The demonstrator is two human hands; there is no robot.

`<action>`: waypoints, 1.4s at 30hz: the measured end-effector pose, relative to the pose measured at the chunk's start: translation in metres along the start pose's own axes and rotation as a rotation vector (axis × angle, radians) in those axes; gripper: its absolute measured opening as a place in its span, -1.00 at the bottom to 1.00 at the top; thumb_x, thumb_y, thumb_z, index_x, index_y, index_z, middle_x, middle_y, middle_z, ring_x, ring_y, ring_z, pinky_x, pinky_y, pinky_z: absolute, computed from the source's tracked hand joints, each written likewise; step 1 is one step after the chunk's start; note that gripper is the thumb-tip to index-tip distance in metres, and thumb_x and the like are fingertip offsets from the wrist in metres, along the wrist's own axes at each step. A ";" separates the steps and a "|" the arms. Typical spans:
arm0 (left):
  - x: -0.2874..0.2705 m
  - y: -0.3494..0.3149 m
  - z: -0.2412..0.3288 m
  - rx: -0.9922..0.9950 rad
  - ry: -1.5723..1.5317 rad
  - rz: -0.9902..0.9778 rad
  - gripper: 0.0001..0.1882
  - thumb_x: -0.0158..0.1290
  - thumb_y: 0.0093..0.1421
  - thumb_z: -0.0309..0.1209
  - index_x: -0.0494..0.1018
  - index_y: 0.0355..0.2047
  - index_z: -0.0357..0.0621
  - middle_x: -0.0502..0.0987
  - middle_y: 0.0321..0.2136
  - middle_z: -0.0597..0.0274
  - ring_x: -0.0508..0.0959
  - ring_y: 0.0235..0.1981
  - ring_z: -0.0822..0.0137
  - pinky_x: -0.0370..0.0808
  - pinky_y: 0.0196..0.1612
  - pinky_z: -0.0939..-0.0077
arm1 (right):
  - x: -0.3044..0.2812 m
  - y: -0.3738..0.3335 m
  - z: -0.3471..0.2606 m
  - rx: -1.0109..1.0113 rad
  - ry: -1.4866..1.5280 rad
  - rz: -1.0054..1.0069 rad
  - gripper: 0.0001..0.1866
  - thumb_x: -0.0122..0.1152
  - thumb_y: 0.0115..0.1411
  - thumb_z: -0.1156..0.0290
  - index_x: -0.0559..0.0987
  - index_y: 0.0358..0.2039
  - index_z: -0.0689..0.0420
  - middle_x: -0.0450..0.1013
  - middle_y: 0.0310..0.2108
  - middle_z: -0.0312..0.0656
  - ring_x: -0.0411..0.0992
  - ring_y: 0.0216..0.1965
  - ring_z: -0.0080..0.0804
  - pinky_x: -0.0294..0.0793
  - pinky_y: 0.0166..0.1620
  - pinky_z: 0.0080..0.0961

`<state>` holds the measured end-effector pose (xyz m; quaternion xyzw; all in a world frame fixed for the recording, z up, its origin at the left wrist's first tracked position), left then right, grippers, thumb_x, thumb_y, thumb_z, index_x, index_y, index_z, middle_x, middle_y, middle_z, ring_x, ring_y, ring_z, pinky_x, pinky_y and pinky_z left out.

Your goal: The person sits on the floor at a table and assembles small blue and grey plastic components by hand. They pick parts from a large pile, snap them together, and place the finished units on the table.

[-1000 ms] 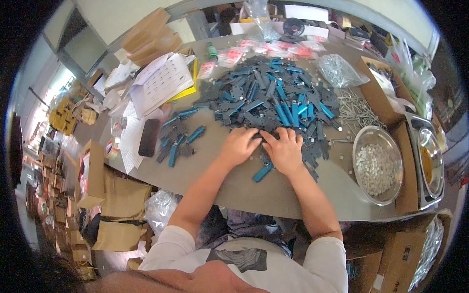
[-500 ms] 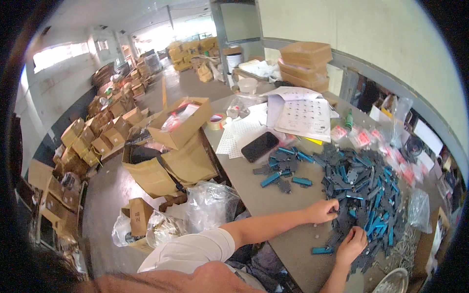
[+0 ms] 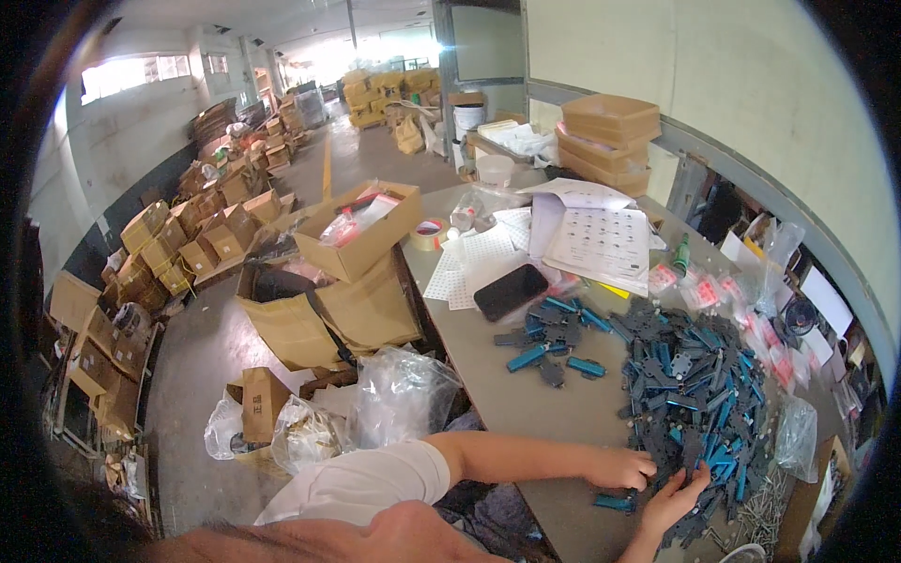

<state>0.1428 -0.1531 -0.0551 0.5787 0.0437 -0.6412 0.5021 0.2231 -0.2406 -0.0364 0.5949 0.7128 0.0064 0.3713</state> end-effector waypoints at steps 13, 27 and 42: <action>-0.033 -0.019 -0.067 -0.618 -1.122 0.496 -0.65 -0.21 0.36 -0.26 0.05 0.10 0.05 0.37 -0.12 0.19 0.44 -0.07 0.31 0.52 -0.10 0.30 | 0.027 -0.016 -0.001 0.272 0.903 -0.166 -0.91 0.02 0.29 0.40 0.39 -0.26 0.14 0.51 -0.39 -0.18 0.47 -0.47 -0.51 0.49 -0.39 -0.58; -0.030 0.000 -0.040 -0.526 -1.214 0.475 -0.62 -0.15 0.32 -0.41 0.03 0.08 -0.10 0.34 0.04 -0.02 0.42 -0.02 0.29 0.44 -0.05 0.37 | 0.051 -0.027 -0.009 0.419 0.880 -0.298 -0.85 -0.02 0.29 0.47 0.22 -0.24 0.17 0.44 -0.51 -0.20 0.44 -0.57 -0.56 0.46 -0.54 -0.64; -0.023 -0.003 -0.049 -0.483 -1.629 0.524 -0.78 -0.19 0.36 -0.27 0.16 -0.03 0.03 0.46 -0.08 -0.12 0.46 0.01 -0.01 0.42 0.04 0.07 | 0.012 -0.019 -0.057 -0.088 0.115 -0.195 -0.72 0.16 0.16 0.28 0.48 -0.56 0.22 0.34 -0.74 -0.01 0.37 -0.70 -0.05 0.32 -0.60 -0.30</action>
Point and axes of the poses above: each hand's wrist, its own y-axis towards the middle knuckle, its own x-axis out of the palm, z = x × y, the point moved 10 cm from there along y, towards the middle knuckle
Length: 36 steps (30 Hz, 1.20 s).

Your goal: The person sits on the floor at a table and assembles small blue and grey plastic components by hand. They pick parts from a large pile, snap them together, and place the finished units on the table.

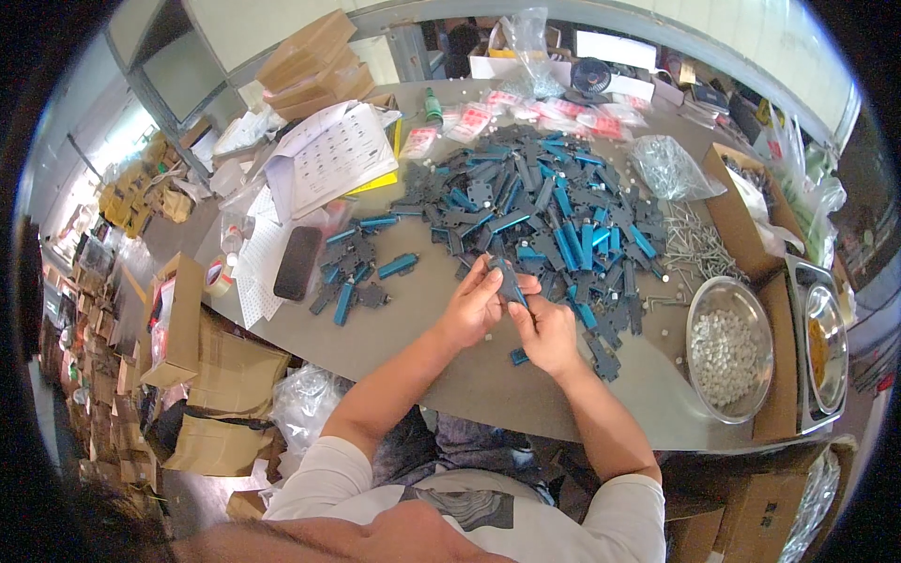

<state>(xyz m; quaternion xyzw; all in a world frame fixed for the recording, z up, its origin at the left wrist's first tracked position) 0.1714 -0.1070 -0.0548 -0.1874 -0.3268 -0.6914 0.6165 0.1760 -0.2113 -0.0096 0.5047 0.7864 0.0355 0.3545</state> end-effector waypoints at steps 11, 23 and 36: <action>0.000 0.001 0.000 0.063 0.044 0.040 -0.81 -0.16 0.35 -0.30 0.19 -0.07 0.00 0.51 -0.15 -0.04 0.50 -0.06 0.03 0.44 0.01 0.10 | 0.001 -0.003 -0.008 -0.066 -0.046 0.044 -0.77 0.14 0.15 0.31 0.50 -0.50 0.23 0.38 -0.70 0.03 0.40 -0.65 0.03 0.37 -0.57 -0.25; -0.139 -0.029 0.127 0.349 1.212 0.817 -0.57 -0.01 0.24 -0.26 0.20 0.05 -0.12 0.44 -0.17 0.01 0.47 -0.20 0.19 0.44 -0.16 0.28 | -0.057 -0.004 0.045 0.251 -0.590 -0.268 -0.64 0.33 -0.03 0.09 0.48 -0.38 0.08 0.52 -0.48 -0.08 0.50 -0.39 -0.02 0.47 -0.34 -0.15; 0.052 -0.010 0.008 0.100 1.406 -0.396 -0.53 0.19 0.06 -0.21 0.38 -0.08 -0.19 0.45 -0.10 0.05 0.46 -0.07 0.13 0.38 0.00 0.30 | -0.062 -0.026 0.095 0.410 -0.616 -0.418 -0.51 0.33 -0.24 0.46 0.39 -0.22 0.09 0.49 -0.41 -0.07 0.46 -0.26 0.03 0.40 -0.22 -0.16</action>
Point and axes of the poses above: each hand's wrist, its own y-axis towards the middle knuckle, its own x-axis out of the palm, z = x × y, the point moved 10 cm from there along y, towards the middle knuckle
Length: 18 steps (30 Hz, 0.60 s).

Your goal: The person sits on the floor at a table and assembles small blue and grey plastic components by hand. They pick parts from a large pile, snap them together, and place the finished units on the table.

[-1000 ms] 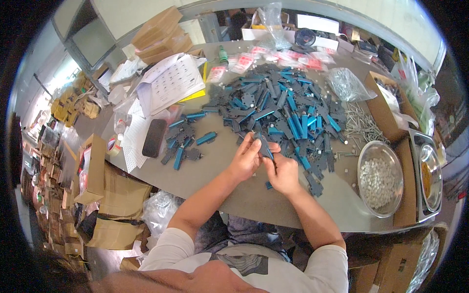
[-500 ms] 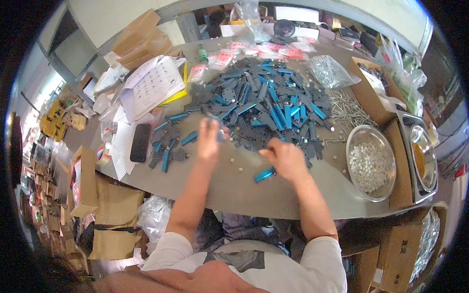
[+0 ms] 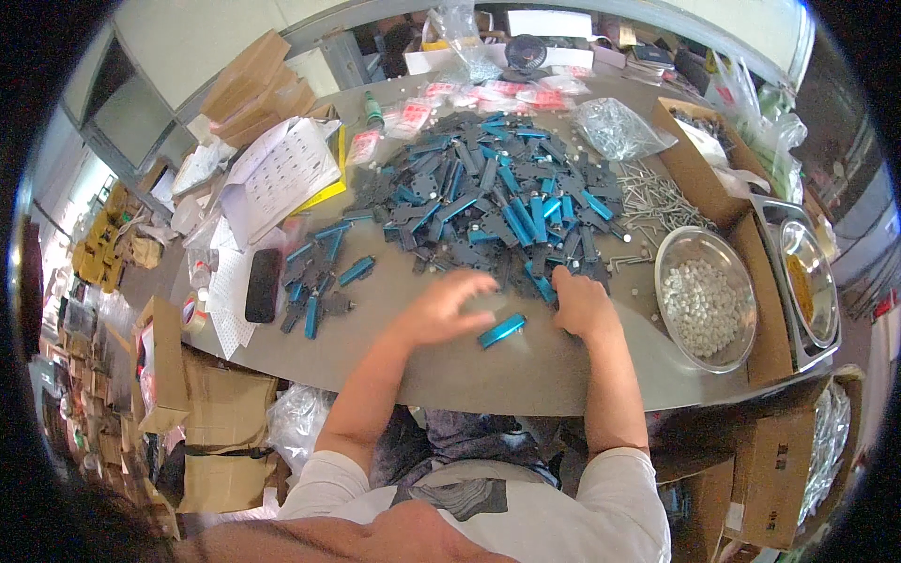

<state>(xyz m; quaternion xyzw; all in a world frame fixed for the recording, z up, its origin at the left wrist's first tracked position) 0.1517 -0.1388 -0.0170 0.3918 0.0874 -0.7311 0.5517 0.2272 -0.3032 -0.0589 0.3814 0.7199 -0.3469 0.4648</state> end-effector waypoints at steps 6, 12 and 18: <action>0.046 -0.008 -0.004 0.046 0.176 -0.047 -0.43 0.17 -0.08 -0.43 0.37 0.02 -0.12 0.50 -0.21 -0.02 0.52 -0.21 0.02 0.46 -0.11 0.25 | -0.029 -0.006 -0.017 -0.126 0.127 0.203 -0.67 0.27 -0.20 0.49 0.50 -0.32 0.12 0.52 -0.44 -0.03 0.47 -0.36 -0.01 0.44 -0.28 -0.22; 0.012 -0.008 -0.044 -0.340 -0.219 0.035 -0.59 0.08 0.00 -0.53 0.42 -0.07 -0.19 0.49 -0.22 0.10 0.54 -0.30 0.24 0.47 -0.21 0.37 | -0.069 -0.016 -0.030 -0.156 0.656 0.423 -0.90 0.20 0.02 0.55 0.57 -0.40 0.22 0.50 -0.56 -0.17 0.51 -0.47 -0.39 0.46 -0.38 -0.47; 0.015 -0.013 -0.068 -0.409 -1.002 0.338 -0.70 -0.04 0.20 -0.55 0.30 -0.04 -0.17 0.43 -0.16 0.24 0.50 -0.21 0.42 0.52 -0.19 0.47 | -0.003 0.004 -0.053 -0.057 1.642 0.091 -0.88 0.05 0.21 0.61 0.37 -0.24 0.19 0.37 -0.38 -0.27 0.48 -0.39 -0.51 0.50 -0.34 -0.64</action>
Point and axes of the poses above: each hand's wrist, its own y-axis towards the middle knuckle, its own x-axis out of the palm, z = x × y, the point moved 10 cm from there along y, towards the middle knuckle
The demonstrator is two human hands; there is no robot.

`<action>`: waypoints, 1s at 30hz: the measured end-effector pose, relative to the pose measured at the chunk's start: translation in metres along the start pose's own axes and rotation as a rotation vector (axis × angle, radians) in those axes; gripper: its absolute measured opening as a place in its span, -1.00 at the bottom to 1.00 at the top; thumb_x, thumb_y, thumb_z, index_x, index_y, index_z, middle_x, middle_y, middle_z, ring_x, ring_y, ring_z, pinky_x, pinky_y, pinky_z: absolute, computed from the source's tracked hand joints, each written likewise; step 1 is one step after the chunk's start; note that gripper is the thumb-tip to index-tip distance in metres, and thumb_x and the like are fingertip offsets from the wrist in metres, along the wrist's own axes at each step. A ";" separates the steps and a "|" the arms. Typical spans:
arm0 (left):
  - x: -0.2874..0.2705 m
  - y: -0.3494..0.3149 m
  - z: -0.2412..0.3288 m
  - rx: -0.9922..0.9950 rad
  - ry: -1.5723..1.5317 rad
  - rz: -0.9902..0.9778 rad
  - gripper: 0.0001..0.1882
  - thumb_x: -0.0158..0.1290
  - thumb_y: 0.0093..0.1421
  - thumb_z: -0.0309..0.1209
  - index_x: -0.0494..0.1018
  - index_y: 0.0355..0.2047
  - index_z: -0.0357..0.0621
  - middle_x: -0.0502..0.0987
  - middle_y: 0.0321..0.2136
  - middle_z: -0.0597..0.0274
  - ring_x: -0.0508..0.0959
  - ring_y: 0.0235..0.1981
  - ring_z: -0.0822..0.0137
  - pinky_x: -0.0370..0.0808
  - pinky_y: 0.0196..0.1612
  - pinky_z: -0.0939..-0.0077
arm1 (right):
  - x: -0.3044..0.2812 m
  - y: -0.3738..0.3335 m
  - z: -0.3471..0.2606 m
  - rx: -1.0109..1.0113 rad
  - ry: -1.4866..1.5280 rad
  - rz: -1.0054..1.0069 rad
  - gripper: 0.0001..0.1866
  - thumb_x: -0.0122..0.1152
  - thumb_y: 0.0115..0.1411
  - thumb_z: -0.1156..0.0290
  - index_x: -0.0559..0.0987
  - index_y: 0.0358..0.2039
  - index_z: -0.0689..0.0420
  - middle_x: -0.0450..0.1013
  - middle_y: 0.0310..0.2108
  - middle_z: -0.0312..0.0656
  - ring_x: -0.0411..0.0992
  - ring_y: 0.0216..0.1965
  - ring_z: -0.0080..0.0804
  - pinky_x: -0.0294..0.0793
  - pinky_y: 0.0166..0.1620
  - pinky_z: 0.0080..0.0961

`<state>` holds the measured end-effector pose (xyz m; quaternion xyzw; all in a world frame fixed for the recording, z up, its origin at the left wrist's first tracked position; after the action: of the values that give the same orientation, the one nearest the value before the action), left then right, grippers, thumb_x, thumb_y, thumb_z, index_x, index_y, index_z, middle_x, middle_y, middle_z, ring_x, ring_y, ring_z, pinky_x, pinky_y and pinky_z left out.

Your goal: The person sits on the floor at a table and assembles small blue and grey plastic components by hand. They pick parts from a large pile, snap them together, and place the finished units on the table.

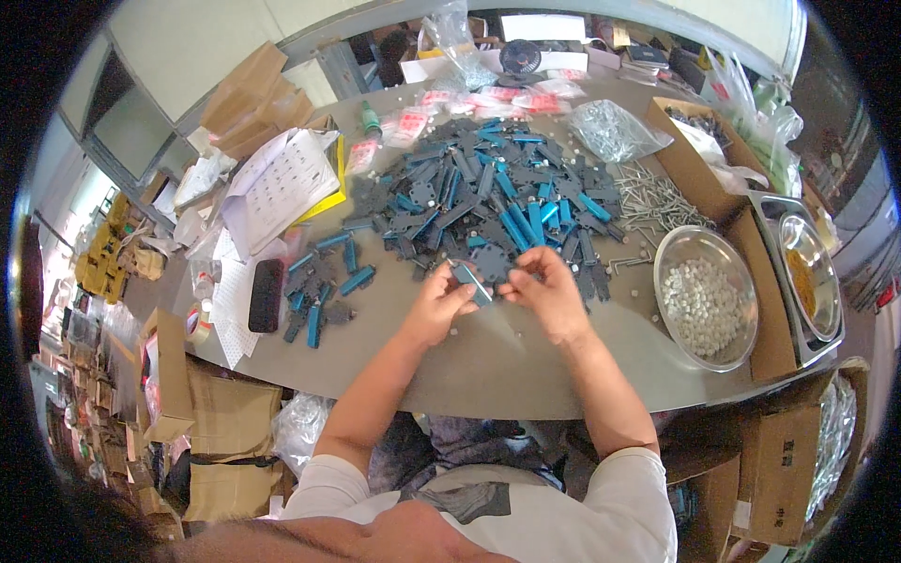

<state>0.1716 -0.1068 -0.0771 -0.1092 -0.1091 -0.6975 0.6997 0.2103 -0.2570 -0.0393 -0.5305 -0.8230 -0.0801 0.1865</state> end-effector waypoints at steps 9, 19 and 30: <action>0.013 -0.001 0.013 0.119 0.048 -0.069 -0.57 -0.14 0.21 -0.56 0.10 0.09 -0.05 0.39 -0.06 0.18 0.45 -0.21 0.45 0.45 -0.22 0.56 | 0.020 0.009 0.044 -0.012 -0.149 -0.066 -0.92 0.04 0.25 0.54 0.38 -0.26 0.23 0.43 -0.39 -0.25 0.50 -0.37 -0.54 0.49 -0.38 -0.65; 0.014 -0.003 0.008 0.082 -0.104 -0.040 -0.58 -0.08 0.30 -0.43 0.06 0.12 -0.02 0.37 -0.20 0.29 0.42 -0.28 0.49 0.39 -0.28 0.58 | 0.028 0.008 0.040 -0.099 -0.153 -0.131 -0.93 0.08 0.25 0.52 0.39 -0.30 0.20 0.45 -0.45 -0.29 0.44 -0.47 -0.63 0.45 -0.43 -0.70; 0.008 -0.009 0.024 0.245 0.018 0.028 -0.84 -0.21 0.36 -0.37 0.20 -0.08 -0.05 0.45 -0.04 -0.06 0.47 -0.27 0.45 0.41 -0.33 0.62 | 0.028 -0.003 0.011 -0.244 -0.721 0.058 -0.78 0.19 0.20 0.34 0.44 -0.35 0.24 0.47 -0.57 -0.13 0.48 -0.58 -0.28 0.43 -0.52 -0.40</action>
<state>0.1626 -0.1075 -0.0519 -0.0181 -0.1858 -0.6702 0.7184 0.1948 -0.2307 -0.0383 -0.5659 -0.8049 0.0195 -0.1774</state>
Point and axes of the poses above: each hand's wrist, its own y-axis towards the middle knuckle, its own x-axis out of the palm, z = x × y, the point moved 10 cm from there along y, towards the middle knuckle
